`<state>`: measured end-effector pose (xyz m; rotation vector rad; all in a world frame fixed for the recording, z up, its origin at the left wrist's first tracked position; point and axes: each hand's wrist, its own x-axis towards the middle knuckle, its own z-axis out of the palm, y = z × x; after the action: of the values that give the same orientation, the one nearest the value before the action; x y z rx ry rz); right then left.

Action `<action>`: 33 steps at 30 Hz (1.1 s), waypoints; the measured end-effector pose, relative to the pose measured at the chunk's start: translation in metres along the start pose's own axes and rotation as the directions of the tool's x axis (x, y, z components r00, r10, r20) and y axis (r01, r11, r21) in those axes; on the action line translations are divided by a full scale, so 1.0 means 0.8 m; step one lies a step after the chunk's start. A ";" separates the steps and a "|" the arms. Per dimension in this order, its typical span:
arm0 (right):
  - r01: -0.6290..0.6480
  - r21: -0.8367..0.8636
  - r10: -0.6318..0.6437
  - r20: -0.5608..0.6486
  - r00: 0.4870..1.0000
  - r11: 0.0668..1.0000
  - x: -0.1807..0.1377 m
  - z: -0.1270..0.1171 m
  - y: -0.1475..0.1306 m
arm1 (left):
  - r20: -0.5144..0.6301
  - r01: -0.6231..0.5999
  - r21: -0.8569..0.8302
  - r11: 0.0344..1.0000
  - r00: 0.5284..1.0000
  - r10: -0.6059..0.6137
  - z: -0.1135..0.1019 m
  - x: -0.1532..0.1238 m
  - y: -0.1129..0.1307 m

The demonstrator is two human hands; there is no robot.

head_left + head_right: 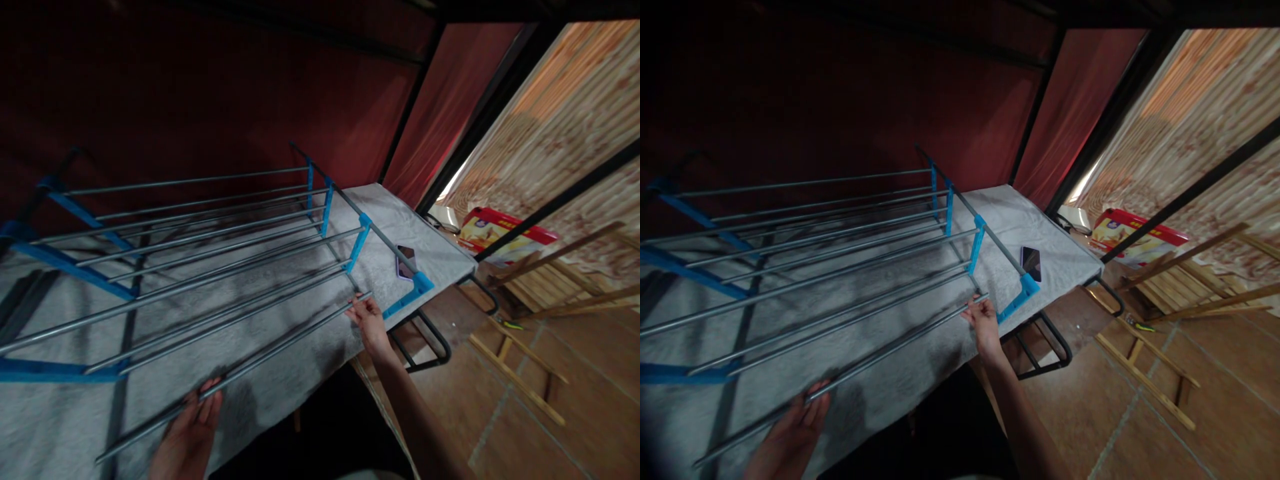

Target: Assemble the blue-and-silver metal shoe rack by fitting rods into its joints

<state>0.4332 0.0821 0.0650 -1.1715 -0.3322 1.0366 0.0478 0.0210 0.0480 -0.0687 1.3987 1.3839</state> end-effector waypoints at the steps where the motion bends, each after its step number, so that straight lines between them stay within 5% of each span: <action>1: 0.000 0.005 0.000 0.001 1.000 1.000 -0.001 0.001 -0.001 | -0.009 -0.003 -0.013 1.000 1.000 0.003 0.002 -0.001 0.000; 16: -0.002 0.042 0.002 -0.007 1.000 0.999 -0.009 0.010 -0.016 | -0.091 -0.021 0.011 1.000 0.996 0.022 0.017 -0.012 0.028; 28: -0.018 0.107 0.023 -0.041 0.999 0.994 0.002 -0.005 -0.016 | -0.203 -0.115 -0.198 0.973 0.976 0.074 0.018 -0.023 0.065; 33: -0.025 0.074 0.027 -0.029 0.999 0.997 0.005 -0.012 0.003 | -0.179 -0.168 -0.233 0.958 0.976 0.127 0.026 -0.037 0.057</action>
<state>0.4411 0.0796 0.0578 -1.1260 -0.2538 1.0450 0.0412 0.0323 0.1042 -0.2489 1.3793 1.7056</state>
